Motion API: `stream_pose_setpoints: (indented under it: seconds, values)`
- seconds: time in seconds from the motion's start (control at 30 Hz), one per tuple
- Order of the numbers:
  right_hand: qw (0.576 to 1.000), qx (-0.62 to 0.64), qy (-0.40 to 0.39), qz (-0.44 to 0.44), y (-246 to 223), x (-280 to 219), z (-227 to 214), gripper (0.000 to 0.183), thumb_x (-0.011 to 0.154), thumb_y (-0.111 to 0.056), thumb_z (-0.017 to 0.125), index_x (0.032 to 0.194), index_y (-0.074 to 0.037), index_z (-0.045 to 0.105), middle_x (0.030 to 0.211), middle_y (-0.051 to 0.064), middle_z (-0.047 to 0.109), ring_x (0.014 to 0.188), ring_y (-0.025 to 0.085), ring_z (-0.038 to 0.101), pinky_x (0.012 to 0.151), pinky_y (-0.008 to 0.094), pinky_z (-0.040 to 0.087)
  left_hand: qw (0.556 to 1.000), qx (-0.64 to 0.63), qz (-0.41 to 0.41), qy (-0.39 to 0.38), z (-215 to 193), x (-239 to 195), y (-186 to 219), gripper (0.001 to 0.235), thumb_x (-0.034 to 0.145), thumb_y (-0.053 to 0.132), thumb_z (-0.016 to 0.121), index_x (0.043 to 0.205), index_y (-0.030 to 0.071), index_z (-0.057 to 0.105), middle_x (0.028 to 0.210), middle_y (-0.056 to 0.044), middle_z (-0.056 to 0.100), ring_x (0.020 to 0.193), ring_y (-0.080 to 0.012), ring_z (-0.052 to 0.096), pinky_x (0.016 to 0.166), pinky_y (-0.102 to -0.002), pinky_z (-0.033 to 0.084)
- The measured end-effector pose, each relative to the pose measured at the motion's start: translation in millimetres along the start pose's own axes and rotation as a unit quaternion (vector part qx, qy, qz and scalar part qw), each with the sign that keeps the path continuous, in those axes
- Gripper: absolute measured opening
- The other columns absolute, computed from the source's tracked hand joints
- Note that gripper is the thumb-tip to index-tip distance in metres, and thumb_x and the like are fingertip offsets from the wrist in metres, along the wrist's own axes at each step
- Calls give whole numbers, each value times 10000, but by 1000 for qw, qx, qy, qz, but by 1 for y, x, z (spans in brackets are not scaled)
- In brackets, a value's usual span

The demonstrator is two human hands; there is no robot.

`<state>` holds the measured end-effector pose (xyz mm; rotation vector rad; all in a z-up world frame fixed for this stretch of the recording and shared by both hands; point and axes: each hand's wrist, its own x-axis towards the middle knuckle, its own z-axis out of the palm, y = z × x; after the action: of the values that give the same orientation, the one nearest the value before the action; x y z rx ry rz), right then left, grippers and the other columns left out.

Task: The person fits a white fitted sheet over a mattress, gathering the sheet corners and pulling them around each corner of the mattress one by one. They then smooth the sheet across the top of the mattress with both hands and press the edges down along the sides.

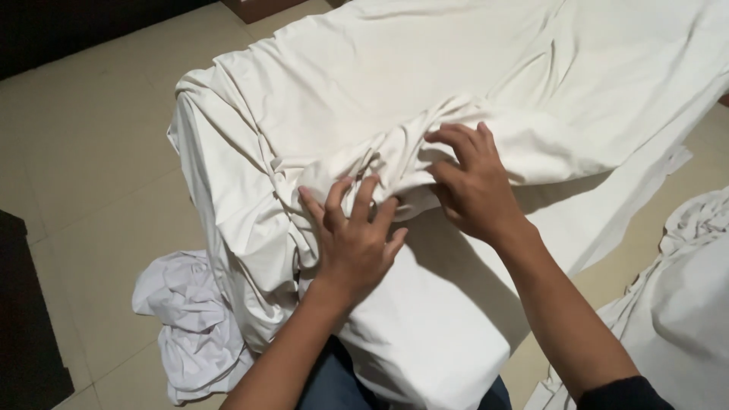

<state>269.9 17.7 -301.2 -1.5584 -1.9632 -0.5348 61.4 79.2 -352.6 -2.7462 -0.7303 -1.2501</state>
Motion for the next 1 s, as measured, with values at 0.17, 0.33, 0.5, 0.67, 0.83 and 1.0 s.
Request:
stream_pose_setpoints:
  seconds: [0.17,0.33,0.5,0.67,0.83,1.0]
  values:
    - [998,-18,54,10,13,7,27,205,818,-50,803,986,-41,687,1358,150,584,1337,380,517,1129,661,368,998,60,-32,-2,41,7,-23,333,754,343,839,1003,139,754,1511,-99,466,1403,-429,331,1081,-875,105]
    - [997,20,73,-4,31,-28,60,200,903,-55,829,1054,-65,699,1304,130,568,1309,327,532,1165,546,442,992,111,-59,-15,82,13,-50,121,868,256,822,839,165,747,1485,-77,514,1420,-433,350,1107,-861,101]
    - [998,-7,-55,11,13,-6,49,611,609,-226,879,1156,-2,727,1295,223,587,1266,405,483,1067,713,283,993,83,-78,-32,96,12,-59,135,854,279,800,910,160,770,1476,-57,531,1423,-429,350,1109,-858,70]
    - [999,-28,-29,34,30,-21,76,415,624,-68,819,1034,-73,755,1226,149,623,1264,356,522,1130,703,299,999,-11,-49,-13,80,16,-54,343,750,348,807,1010,125,781,1481,-91,500,1416,-452,331,1092,-845,21]
    - [999,-39,-9,25,41,-33,95,348,641,-51,819,984,-93,772,1146,111,633,1210,332,541,1143,696,305,999,-28,-15,-7,91,1,-62,323,770,362,792,998,134,774,1547,-85,487,1433,-454,311,1123,-831,15]
    - [999,-8,-15,49,29,-28,83,294,671,-56,816,957,-73,751,1087,102,615,1178,334,538,1151,702,307,996,75,24,52,104,-3,-64,83,956,191,715,885,187,758,1555,18,518,1483,-376,322,1136,-833,-43]
